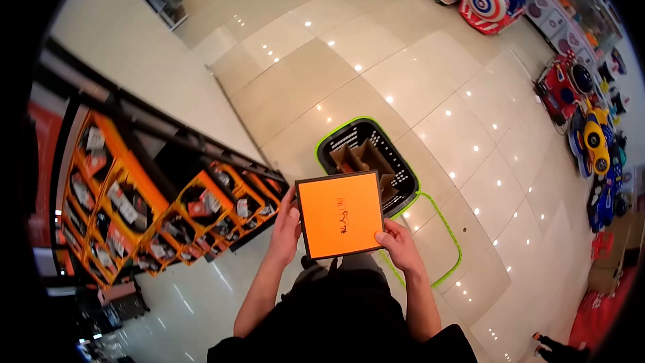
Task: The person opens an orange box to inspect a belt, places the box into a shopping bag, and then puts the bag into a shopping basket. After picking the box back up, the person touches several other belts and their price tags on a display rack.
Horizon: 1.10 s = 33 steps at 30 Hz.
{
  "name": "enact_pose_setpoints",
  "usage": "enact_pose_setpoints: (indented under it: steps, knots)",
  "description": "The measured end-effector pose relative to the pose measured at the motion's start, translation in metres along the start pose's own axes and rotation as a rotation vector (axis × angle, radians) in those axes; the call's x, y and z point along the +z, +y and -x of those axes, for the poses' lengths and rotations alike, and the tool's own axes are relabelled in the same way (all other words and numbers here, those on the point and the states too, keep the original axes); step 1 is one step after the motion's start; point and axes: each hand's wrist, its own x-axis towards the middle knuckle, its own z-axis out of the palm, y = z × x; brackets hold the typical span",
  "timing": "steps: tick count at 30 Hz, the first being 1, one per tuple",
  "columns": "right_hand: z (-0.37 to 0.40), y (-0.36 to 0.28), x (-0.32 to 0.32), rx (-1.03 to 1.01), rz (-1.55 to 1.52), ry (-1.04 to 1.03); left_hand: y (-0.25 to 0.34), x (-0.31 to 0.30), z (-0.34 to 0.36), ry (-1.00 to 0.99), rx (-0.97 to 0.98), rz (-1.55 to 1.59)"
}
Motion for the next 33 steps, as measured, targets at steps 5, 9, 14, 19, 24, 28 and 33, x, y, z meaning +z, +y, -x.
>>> enact_pose_setpoints:
  steps: [5,9,14,19,24,28,33]
  knots:
    - [0.032,0.030,0.061,0.133,0.212,-0.140,-0.020,-0.052,0.059,0.081,0.082,0.094]
    - [0.060,0.060,0.122,0.289,0.264,-0.301,-0.024,-0.114,0.116,0.014,-0.007,0.102]
    - [0.061,0.122,0.194,0.114,0.035,-0.046,-0.042,-0.157,0.167,0.090,-0.002,0.097]
    - [0.069,0.145,0.243,0.067,-0.128,0.073,-0.037,-0.187,0.228,0.096,0.019,0.329]
    - [0.079,0.154,0.268,0.089,-0.072,-0.008,-0.036,-0.204,0.257,0.214,0.218,0.245]
    - [0.082,0.144,0.256,0.089,0.227,-0.131,-0.025,-0.247,0.271,0.183,0.300,0.138]
    - [0.084,0.100,0.276,-0.152,0.398,-0.155,-0.021,-0.268,0.293,0.034,0.102,0.000]
